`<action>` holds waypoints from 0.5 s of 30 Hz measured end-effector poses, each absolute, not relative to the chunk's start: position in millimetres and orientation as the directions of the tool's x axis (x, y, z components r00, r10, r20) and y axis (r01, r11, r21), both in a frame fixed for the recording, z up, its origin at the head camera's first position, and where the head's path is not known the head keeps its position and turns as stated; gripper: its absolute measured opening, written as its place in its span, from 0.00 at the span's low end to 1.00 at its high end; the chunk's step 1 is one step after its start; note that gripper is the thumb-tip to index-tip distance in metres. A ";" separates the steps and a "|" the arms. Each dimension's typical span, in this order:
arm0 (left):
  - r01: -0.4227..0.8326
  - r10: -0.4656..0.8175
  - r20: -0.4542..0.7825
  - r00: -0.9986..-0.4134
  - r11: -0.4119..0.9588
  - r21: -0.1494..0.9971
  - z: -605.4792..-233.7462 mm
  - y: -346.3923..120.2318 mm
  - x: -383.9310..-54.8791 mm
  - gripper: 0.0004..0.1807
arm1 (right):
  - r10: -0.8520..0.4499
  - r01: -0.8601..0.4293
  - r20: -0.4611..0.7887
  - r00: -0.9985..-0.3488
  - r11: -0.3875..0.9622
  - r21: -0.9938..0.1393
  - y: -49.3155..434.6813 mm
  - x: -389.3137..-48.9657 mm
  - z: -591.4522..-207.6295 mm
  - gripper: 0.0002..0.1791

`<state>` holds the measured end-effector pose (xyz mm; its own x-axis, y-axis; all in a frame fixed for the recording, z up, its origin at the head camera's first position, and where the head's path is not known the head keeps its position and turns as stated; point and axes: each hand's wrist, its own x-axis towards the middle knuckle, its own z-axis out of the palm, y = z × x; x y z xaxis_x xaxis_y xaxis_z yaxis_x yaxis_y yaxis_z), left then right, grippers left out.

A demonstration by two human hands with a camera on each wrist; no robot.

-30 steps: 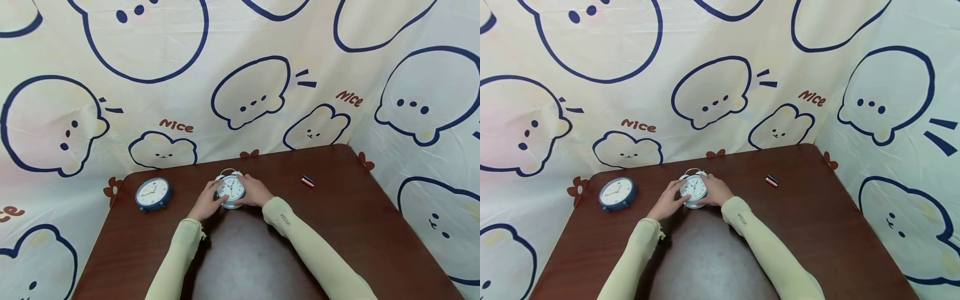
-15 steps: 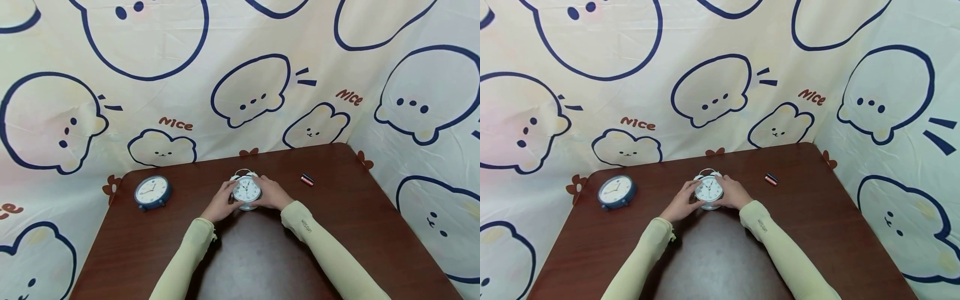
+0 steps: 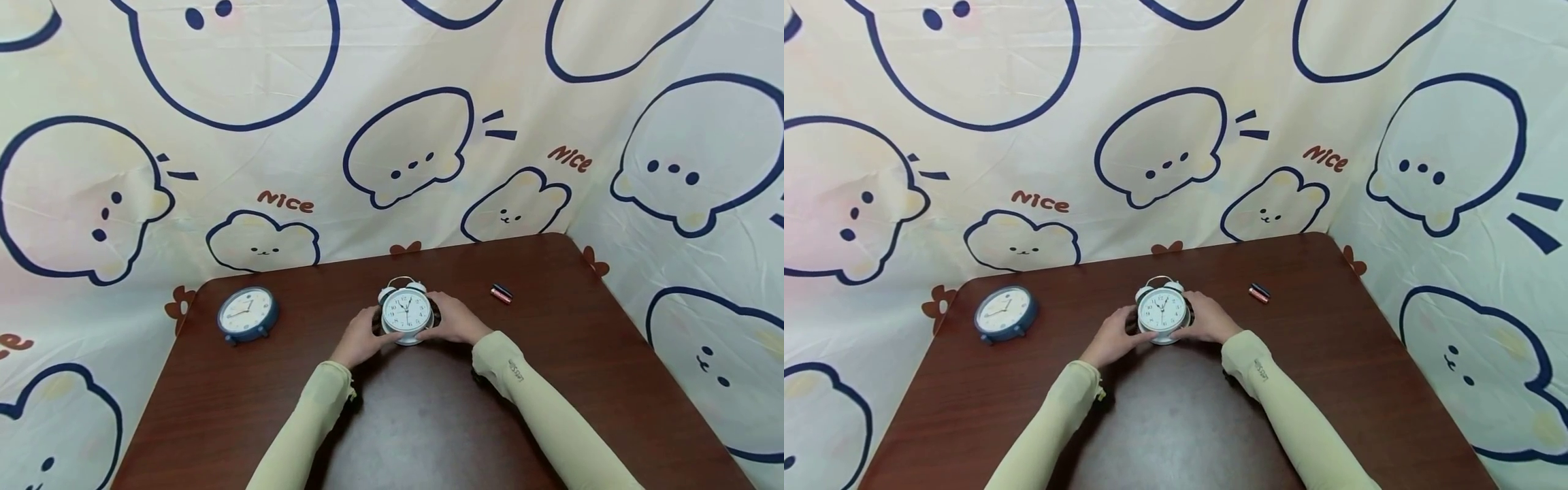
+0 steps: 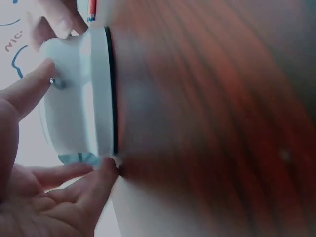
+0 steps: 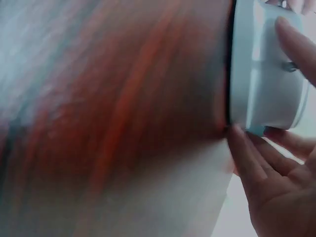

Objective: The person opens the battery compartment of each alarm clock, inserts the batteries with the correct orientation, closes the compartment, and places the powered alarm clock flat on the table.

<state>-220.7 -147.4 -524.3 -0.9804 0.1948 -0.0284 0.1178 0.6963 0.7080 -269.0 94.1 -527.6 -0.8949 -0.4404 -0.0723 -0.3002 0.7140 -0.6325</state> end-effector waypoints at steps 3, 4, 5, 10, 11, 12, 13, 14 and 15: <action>0.125 0.205 -0.039 -0.978 0.727 0.675 -523.2 -143.7 -218.6 0.43 | -0.457 -0.321 -0.077 -0.886 0.724 -0.611 93.1 -268.4 -526.8 0.54; 0.130 0.215 -0.042 -0.976 0.725 0.677 -523.2 -142.4 -218.2 0.43 | -0.457 -0.319 -0.078 -0.886 0.724 -0.612 92.6 -268.1 -526.6 0.54; 0.137 0.225 -0.041 -0.974 0.718 0.682 -523.2 -141.5 -218.0 0.42 | -0.456 -0.321 -0.076 -0.887 0.725 -0.610 92.1 -267.7 -526.4 0.53; 0.134 0.227 -0.039 -0.973 0.695 0.707 -523.7 -141.3 -217.1 0.42 | -0.445 -0.322 -0.056 -0.894 0.724 -0.610 89.8 -266.3 -525.2 0.54; 0.132 0.225 -0.038 -0.974 0.691 0.711 -523.8 -141.8 -217.0 0.42 | -0.445 -0.325 -0.049 -0.894 0.722 -0.611 89.5 -266.1 -525.0 0.54; 0.130 0.222 -0.037 -0.974 0.690 0.712 -524.1 -142.1 -217.0 0.41 | -0.444 -0.328 -0.044 -0.895 0.720 -0.611 89.2 -266.0 -524.7 0.54; 0.128 0.221 -0.038 -0.975 0.690 0.713 -524.4 -142.5 -217.4 0.41 | -0.444 -0.328 -0.041 -0.895 0.718 -0.614 89.0 -265.8 -524.4 0.54; 0.126 0.220 -0.040 -0.975 0.689 0.713 -524.8 -142.7 -217.8 0.41 | -0.442 -0.328 -0.039 -0.896 0.718 -0.614 88.8 -265.4 -523.9 0.54; 0.130 0.221 -0.036 -0.975 0.690 0.711 -525.2 -142.8 -218.3 0.40 | -0.440 -0.326 -0.036 -0.897 0.716 -0.617 88.8 -265.2 -523.5 0.54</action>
